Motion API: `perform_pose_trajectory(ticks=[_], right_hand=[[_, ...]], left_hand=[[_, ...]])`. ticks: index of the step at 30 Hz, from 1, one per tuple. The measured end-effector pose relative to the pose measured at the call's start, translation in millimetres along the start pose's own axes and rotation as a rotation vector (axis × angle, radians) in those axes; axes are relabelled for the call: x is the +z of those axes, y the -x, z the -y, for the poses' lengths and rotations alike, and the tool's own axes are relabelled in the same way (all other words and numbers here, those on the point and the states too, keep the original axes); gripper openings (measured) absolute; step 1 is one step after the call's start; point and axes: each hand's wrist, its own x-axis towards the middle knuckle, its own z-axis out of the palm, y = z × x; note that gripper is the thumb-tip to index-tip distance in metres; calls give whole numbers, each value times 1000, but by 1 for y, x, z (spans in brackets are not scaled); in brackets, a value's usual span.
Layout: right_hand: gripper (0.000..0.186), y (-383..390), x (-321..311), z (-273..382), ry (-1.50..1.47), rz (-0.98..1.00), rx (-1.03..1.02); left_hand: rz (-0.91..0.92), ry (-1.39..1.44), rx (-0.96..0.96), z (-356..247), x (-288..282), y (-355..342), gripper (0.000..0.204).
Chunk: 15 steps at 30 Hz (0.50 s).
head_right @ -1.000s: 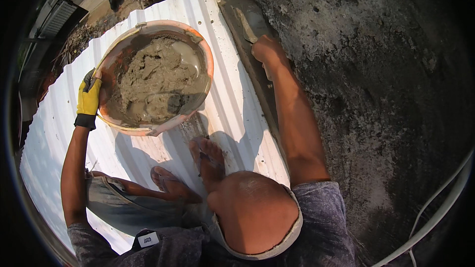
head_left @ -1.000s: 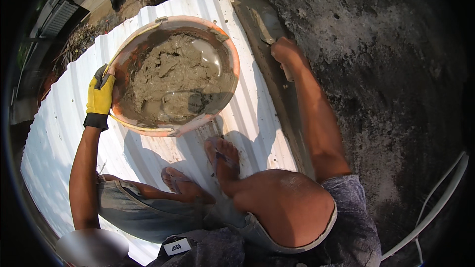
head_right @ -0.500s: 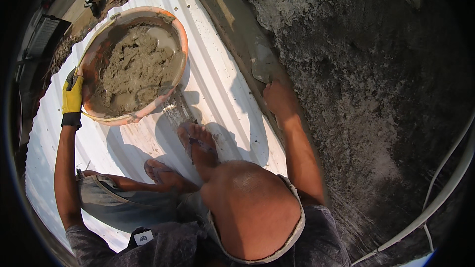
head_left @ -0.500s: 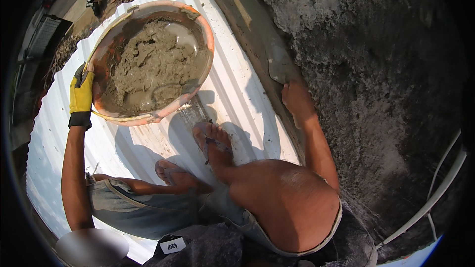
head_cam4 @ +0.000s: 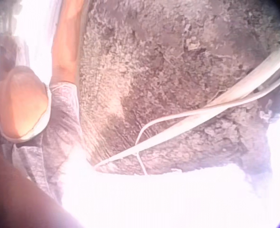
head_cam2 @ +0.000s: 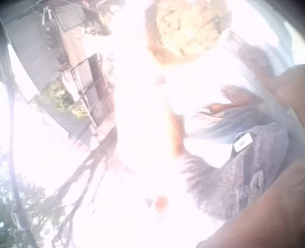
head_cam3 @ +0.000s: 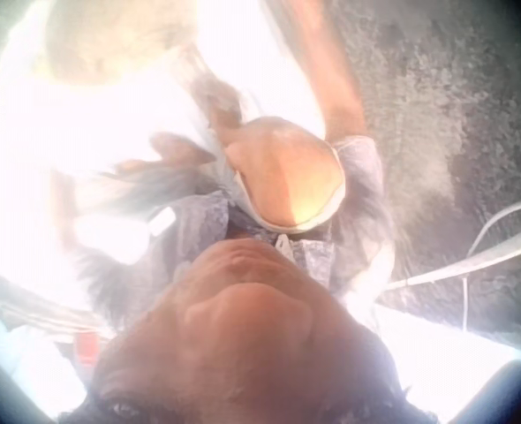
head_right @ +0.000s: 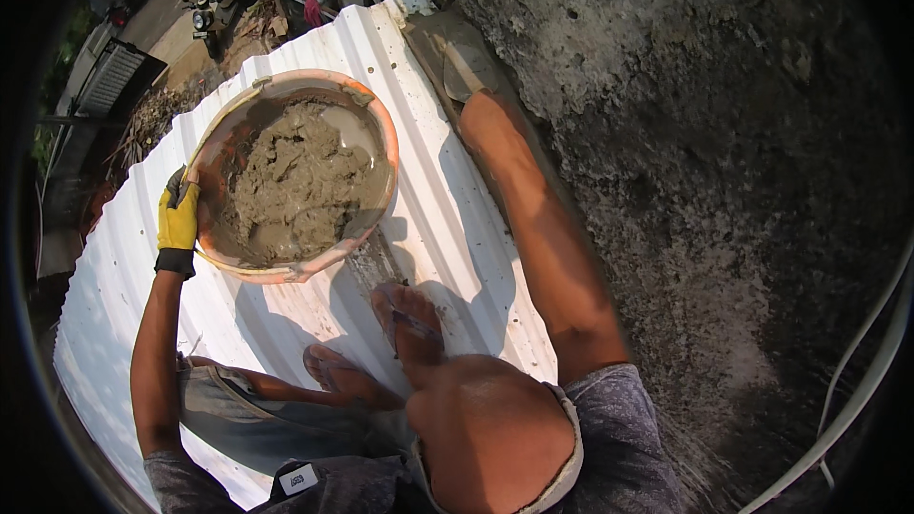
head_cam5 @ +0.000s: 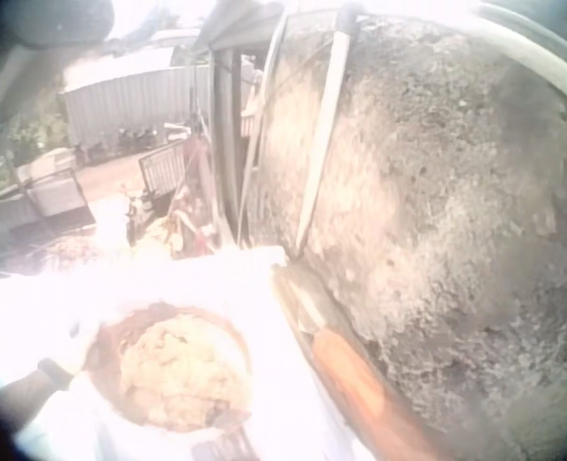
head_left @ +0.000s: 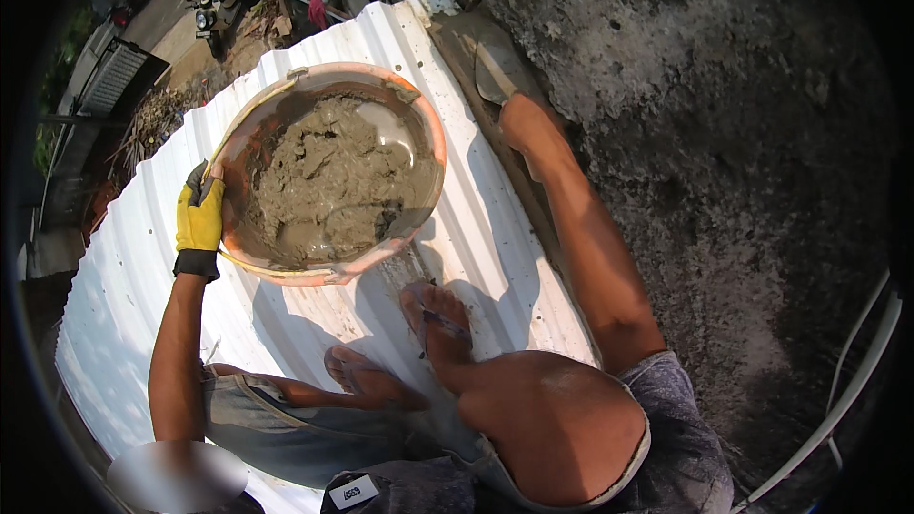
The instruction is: The person scoops cement from a bucket using a trowel and applies it to the edge of a corrugated metal roof. They repeatedly smooth the cement along the roof's edge.
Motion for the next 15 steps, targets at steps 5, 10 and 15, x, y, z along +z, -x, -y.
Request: perform_pose_trajectory(ticks=[5, 10, 15], right_hand=[[28, -45, 1, 20, -33, 43, 24], [28, -31, 3, 1, -80, 40, 88], [24, 15, 30, -78, 212, 110, 48]], left_hand=[[3, -112, 59, 0, -4, 0, 43], [50, -108, 72, 4, -6, -1, 40], [74, -47, 40, 12, 5, -15, 39]])
